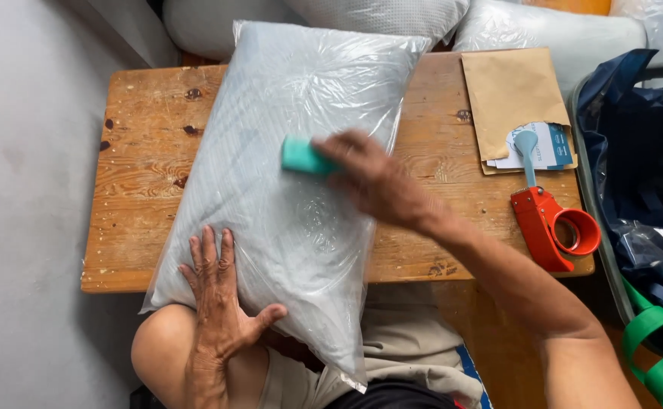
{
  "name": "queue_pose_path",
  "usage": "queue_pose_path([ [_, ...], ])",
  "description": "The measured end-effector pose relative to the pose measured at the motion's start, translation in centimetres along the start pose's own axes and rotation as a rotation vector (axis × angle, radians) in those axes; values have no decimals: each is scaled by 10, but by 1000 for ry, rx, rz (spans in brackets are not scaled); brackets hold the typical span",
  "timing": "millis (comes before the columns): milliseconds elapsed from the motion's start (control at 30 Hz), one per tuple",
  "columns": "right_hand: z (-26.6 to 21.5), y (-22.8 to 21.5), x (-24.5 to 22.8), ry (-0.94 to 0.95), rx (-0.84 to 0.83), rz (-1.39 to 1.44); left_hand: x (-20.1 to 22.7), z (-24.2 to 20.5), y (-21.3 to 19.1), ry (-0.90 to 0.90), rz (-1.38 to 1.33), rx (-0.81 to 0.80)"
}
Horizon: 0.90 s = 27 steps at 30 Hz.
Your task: Cleaning or smoothing the plastic-wrapped surface of a pillow using a small cleaning block.
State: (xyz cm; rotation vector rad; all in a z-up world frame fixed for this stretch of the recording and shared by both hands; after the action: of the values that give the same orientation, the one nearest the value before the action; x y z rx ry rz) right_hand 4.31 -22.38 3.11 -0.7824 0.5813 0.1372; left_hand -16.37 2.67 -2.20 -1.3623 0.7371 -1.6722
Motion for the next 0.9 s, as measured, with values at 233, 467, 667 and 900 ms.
queue_pose_path([
  [233, -23, 8, 56, 254, 368, -325, 0, -2, 8, -94, -15, 54],
  [467, -63, -3, -107, 35, -215, 280, -12, -1, 9, -87, -29, 25],
  [667, -54, -39, 70, 414, 483, -43, -16, 2, 6, -91, -42, 11],
  [900, -58, -7, 87, 604, 585, 256, -18, -1, 4, -120, -82, -9],
])
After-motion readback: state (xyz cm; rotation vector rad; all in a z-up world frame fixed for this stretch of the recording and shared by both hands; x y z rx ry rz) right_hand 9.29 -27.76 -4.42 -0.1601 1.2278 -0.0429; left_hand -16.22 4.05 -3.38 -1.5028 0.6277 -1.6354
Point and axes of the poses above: each hand's wrist, its own z-axis towards the middle knuckle, its own y-axis out of the palm, x = y × z, the point moved 1 cm from there along z, towards the middle knuckle, and after that the axes turned 4 degrees about x, right-handed, at the moved point
